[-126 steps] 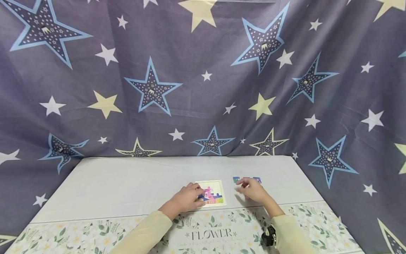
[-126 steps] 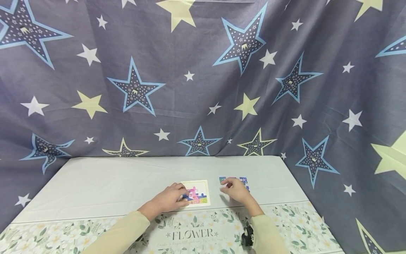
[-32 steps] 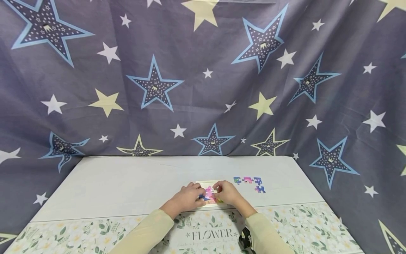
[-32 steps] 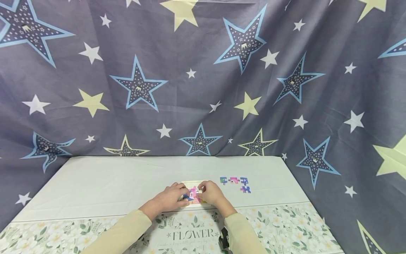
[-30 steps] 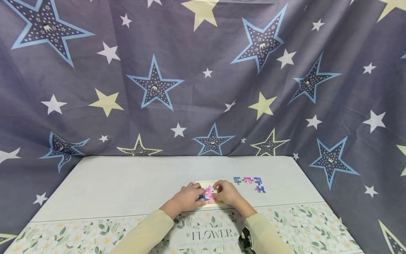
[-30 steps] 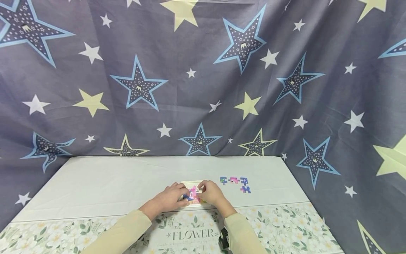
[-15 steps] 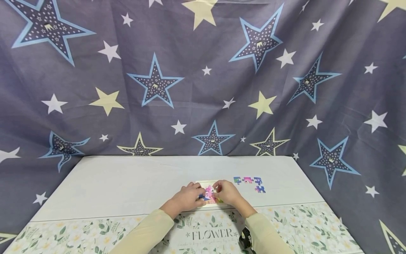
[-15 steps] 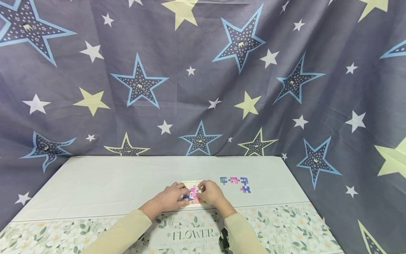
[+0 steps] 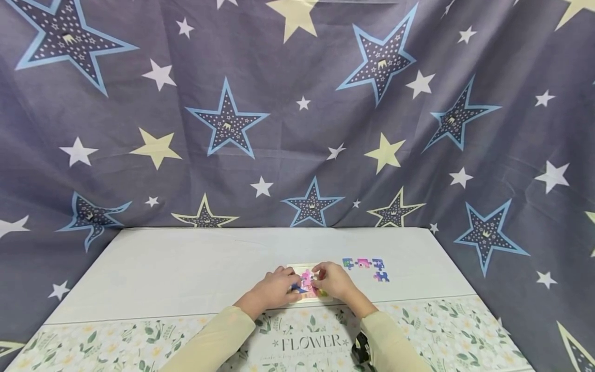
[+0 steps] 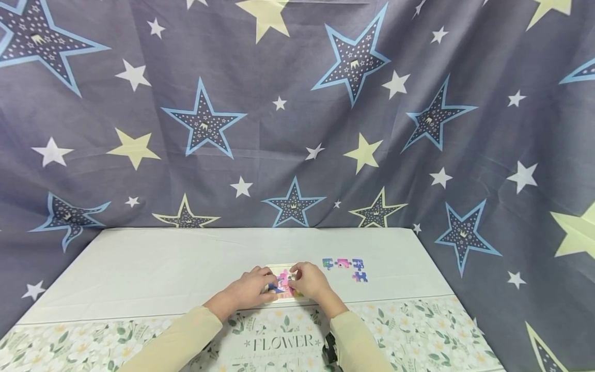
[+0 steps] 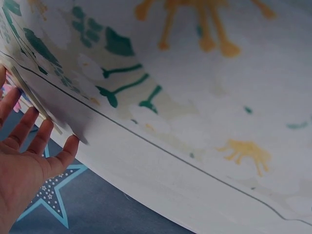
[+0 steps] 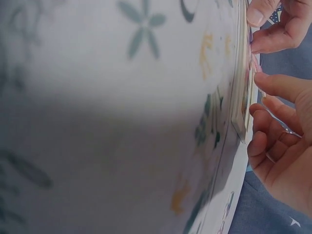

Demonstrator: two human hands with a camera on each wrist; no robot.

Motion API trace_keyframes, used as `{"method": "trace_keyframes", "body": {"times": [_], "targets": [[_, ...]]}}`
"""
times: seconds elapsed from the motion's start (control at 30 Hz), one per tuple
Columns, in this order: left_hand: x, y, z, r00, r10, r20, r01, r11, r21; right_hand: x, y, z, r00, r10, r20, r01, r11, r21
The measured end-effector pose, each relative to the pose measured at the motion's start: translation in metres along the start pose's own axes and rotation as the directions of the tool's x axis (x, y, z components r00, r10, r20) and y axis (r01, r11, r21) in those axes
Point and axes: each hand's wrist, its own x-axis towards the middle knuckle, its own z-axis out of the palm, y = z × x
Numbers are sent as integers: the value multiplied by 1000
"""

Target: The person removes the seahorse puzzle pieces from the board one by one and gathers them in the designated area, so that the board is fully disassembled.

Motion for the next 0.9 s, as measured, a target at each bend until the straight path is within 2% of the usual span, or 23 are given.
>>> {"method": "trace_keyframes", "body": {"times": [0.43, 0.9], "targets": [[0, 0, -1, 1000, 23, -14, -24, 999, -31, -3, 5, -6, 1000, -7, -22, 7, 1000, -25], [1, 1, -2, 1000, 4, 1, -4, 999, -32, -8, 17, -14, 999, 14, -50, -16, 998, -53]]}}
